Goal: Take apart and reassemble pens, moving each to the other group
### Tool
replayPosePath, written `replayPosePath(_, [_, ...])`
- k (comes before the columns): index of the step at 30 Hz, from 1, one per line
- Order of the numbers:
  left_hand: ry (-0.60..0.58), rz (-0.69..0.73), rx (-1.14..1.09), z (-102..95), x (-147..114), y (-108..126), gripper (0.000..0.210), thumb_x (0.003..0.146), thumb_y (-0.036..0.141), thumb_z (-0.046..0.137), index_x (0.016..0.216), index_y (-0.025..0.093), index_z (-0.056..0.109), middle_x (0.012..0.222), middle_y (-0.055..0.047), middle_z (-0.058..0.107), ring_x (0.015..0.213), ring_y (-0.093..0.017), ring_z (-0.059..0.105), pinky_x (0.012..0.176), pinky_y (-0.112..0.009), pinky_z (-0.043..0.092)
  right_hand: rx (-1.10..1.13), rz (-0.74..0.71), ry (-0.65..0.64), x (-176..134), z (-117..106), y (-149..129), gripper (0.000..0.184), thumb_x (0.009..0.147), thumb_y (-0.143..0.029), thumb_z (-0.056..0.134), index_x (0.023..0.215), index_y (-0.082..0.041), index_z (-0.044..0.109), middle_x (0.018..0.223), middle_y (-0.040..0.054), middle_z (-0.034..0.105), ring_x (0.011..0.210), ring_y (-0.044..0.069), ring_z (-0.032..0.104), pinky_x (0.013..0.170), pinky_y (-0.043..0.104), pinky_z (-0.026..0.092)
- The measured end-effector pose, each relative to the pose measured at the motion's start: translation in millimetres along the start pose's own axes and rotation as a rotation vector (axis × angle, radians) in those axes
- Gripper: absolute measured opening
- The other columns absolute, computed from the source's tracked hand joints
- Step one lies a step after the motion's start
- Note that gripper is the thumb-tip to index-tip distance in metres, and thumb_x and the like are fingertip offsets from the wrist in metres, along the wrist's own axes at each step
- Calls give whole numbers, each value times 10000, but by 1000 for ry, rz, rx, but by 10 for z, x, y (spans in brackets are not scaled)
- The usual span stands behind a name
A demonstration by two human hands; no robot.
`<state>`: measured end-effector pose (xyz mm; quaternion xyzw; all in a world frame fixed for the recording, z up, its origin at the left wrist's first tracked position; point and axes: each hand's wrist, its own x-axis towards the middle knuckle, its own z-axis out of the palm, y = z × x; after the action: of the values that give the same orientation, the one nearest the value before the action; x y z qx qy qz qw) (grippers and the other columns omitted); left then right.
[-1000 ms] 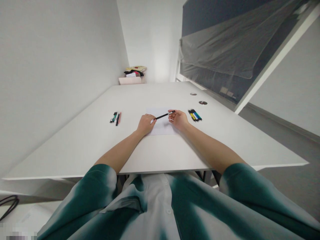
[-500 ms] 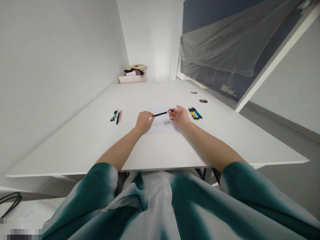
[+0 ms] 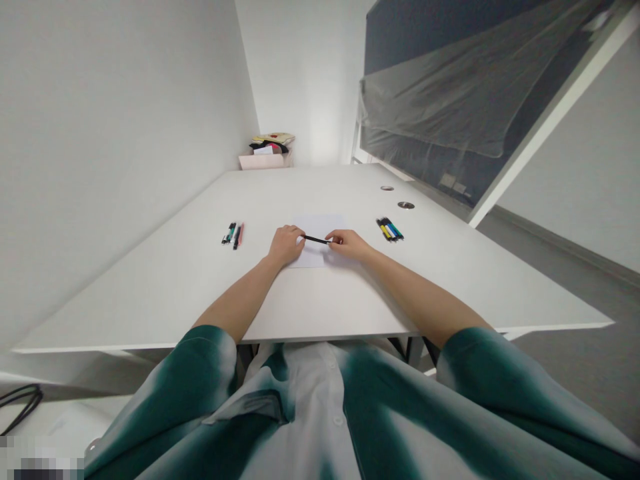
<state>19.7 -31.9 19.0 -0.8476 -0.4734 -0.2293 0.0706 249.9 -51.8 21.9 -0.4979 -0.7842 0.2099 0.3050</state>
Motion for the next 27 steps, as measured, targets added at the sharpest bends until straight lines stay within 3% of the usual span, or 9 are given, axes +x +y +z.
replayPosePath(6, [5, 58, -3, 15, 14, 7, 278, 938, 268, 514, 1128, 198, 704, 1134, -99, 700, 1096, -266, 591, 986, -431, 428, -34, -33, -130, -19, 17, -73, 213, 809, -215, 606, 945, -163, 761, 733, 13, 698, 668, 134, 588, 643, 227, 424])
replayPosePath(12, [-3, 89, -21, -7, 10, 34, 286, 934, 268, 524, 1138, 197, 712, 1128, -109, 699, 1099, -266, 590, 986, -437, 428, -60, -65, -123, -21, 44, -98, 271, 809, -238, 635, 1039, -160, 755, 777, 22, 726, 719, 144, 624, 705, 239, 454])
replayPosePath(22, [-27, 79, -17, 57, 17, -22, 279, 925, 287, 538, 1113, 213, 731, 1107, -102, 703, 1107, -276, 589, 981, -445, 444, -48, -79, -170, -40, 74, -107, 373, 786, -188, 607, 1134, -132, 726, 791, 21, 714, 678, 129, 603, 678, 230, 446])
replayPosePath(27, [51, 56, -52, 74, 10, -15, 402, 909, 275, 547, 1291, 174, 619, 1271, -125, 632, 1192, -276, 546, 1047, -441, 426, -143, -74, -122, -18, 42, -101, 360, 800, -172, 591, 1131, -162, 734, 841, 41, 725, 732, 153, 615, 711, 246, 447])
